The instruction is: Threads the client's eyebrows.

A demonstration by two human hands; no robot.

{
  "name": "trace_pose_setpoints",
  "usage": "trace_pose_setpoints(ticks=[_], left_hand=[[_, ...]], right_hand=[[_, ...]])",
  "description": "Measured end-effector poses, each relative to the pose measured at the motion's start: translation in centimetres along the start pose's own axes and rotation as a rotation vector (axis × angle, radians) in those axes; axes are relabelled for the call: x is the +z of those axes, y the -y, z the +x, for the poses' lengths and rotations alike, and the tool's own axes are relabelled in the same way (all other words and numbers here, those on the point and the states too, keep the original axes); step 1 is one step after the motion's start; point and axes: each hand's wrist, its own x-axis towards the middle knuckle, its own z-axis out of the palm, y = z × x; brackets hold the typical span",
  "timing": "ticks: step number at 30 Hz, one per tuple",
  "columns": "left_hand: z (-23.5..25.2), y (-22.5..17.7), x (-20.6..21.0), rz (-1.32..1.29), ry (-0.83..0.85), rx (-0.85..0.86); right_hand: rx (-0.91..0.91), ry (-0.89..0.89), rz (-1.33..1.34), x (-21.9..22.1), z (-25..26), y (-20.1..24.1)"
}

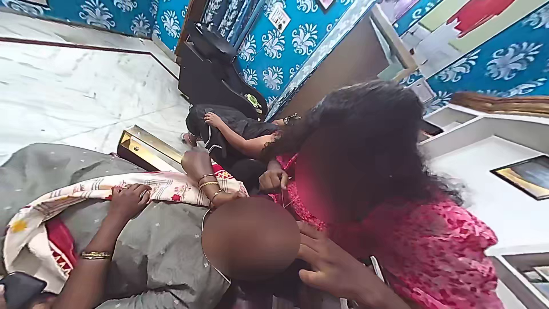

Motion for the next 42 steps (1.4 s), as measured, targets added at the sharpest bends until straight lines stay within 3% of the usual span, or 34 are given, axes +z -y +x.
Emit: trace_pose_setpoints(ticks=[2, 4, 9, 13, 15, 20, 27, 42], left_hand=[[0.4, 1.3, 0.9, -0.079, 0.177, -0.095], [0.8, 1.0, 0.5, -0.089, 0.237, -0.142], [0.7, 0.7, 0.2, -0.088, 0.203, -0.114], [0.8, 0.5, -0.1, -0.079, 0.219, -0.123], [0.8, 0.5, -0.1, -0.089, 0.212, -0.122], [0.9, 0.7, -0.1, -0.097, 0.222, -0.122], [0.5, 0.9, 0.3, -0.096, 0.183, -0.097], [0.6, 0.7, 0.1, -0.095, 0.215, -0.114]], right_hand=[[-0.093, -0.004, -0.097, 1.0, 0.8, 0.5], [-0.169, 0.0, -0.209, 1.9, 1.4, 1.2], [-0.146, 0.076, -0.448, 3.4, 1.5, 3.0], [0.065, 0.122, -0.487, 3.9, 1.8, 4.8], [0.088, 0.137, -0.516, 4.1, 1.8, 5.0], [0.096, 0.136, -0.516, 4.5, 1.5, 5.3], [0.072, 0.196, -0.768, 4.7, 1.7, 6.4], [-0.023, 0.157, -0.78, 5.5, 0.8, 5.5]])
